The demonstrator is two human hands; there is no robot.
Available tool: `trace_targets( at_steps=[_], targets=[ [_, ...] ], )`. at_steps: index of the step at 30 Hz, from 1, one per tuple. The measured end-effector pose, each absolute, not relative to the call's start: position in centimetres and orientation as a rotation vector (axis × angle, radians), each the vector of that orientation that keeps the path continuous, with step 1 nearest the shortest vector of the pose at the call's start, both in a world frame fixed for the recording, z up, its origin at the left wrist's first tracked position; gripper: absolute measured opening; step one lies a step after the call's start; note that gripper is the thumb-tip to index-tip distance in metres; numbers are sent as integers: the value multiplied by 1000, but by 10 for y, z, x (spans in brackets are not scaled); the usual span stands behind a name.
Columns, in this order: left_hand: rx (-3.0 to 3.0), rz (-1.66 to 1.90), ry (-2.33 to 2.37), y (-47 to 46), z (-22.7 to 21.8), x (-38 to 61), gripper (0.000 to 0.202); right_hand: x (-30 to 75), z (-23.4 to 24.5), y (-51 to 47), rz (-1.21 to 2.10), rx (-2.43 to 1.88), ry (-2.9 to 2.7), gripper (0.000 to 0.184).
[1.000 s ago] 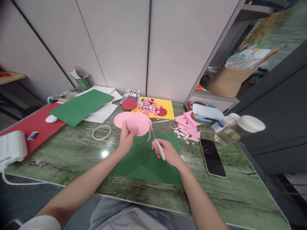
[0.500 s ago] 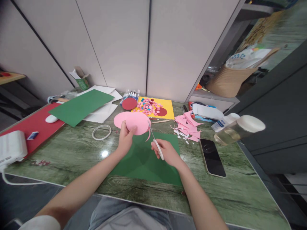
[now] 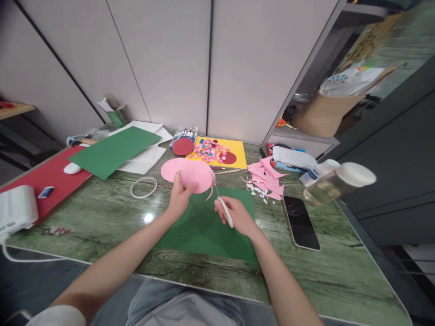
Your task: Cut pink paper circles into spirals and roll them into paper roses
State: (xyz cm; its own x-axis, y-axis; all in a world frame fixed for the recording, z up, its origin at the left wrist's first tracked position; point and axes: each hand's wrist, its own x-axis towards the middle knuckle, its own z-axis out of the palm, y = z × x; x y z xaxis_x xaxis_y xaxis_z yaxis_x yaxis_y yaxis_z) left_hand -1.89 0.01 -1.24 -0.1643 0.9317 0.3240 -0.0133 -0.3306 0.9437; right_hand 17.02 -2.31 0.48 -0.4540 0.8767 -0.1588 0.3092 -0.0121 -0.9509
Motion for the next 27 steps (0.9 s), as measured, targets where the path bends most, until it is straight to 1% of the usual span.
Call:
trace_targets(
  at_steps=[7,19,27],
  targets=[
    [1279,1639,1128,2,-14,-19,39,170,3,-23,1479,-1248,-1774,36],
    [1296,1648,1183,1,-9,-19,29,168,5,-23,1463,-1279,-1811,34],
    [1386,1569,1208,-3,-10,-19,28,167,4,-24,1506,-1267,-1744,39]
  ],
)
